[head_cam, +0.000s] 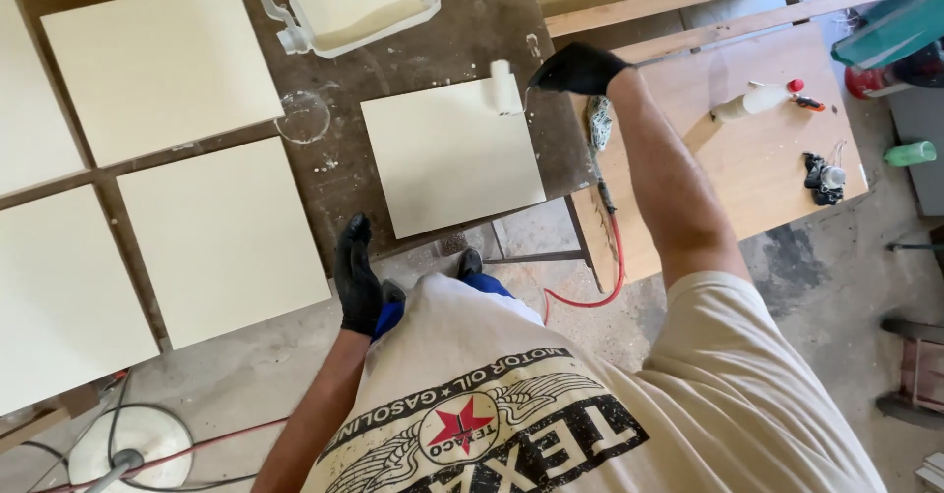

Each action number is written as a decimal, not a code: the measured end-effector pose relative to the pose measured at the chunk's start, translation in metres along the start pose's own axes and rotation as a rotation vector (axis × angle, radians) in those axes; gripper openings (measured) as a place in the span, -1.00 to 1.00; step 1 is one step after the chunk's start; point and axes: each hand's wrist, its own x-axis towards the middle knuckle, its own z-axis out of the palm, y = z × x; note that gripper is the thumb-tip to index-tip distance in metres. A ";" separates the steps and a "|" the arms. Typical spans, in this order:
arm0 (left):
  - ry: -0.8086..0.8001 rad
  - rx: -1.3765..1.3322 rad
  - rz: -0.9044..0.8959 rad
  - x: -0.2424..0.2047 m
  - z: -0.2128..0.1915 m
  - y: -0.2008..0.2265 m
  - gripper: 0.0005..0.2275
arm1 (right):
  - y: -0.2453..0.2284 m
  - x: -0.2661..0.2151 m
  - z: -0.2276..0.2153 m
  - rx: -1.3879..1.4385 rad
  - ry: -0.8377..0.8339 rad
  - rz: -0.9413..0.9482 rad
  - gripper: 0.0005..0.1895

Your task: The person uses a paint roller to apply white paint to square panels. They repeatedly dip the roller into a paint tray, roll paint onto a panel on a workbench, and then place the painted panel onto a drying rack.

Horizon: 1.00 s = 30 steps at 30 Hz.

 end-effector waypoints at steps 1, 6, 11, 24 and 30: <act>-0.003 0.001 -0.002 -0.002 -0.007 -0.014 -0.60 | -0.011 0.009 0.023 0.004 -0.001 0.001 -0.42; -0.040 -0.014 -0.186 0.013 -0.007 -0.015 -0.57 | -0.105 0.054 0.114 0.112 0.081 -0.680 -0.69; 0.080 -0.260 -0.294 0.015 -0.001 -0.026 -0.59 | -0.048 0.055 0.102 0.010 0.079 -0.621 -0.68; 0.069 -0.161 -0.280 0.023 0.006 -0.017 -0.65 | -0.090 0.036 0.167 0.179 0.018 -0.571 -0.71; 0.105 -0.252 -0.302 0.029 -0.007 -0.032 -0.66 | 0.020 0.014 0.143 0.069 0.176 -0.682 -0.78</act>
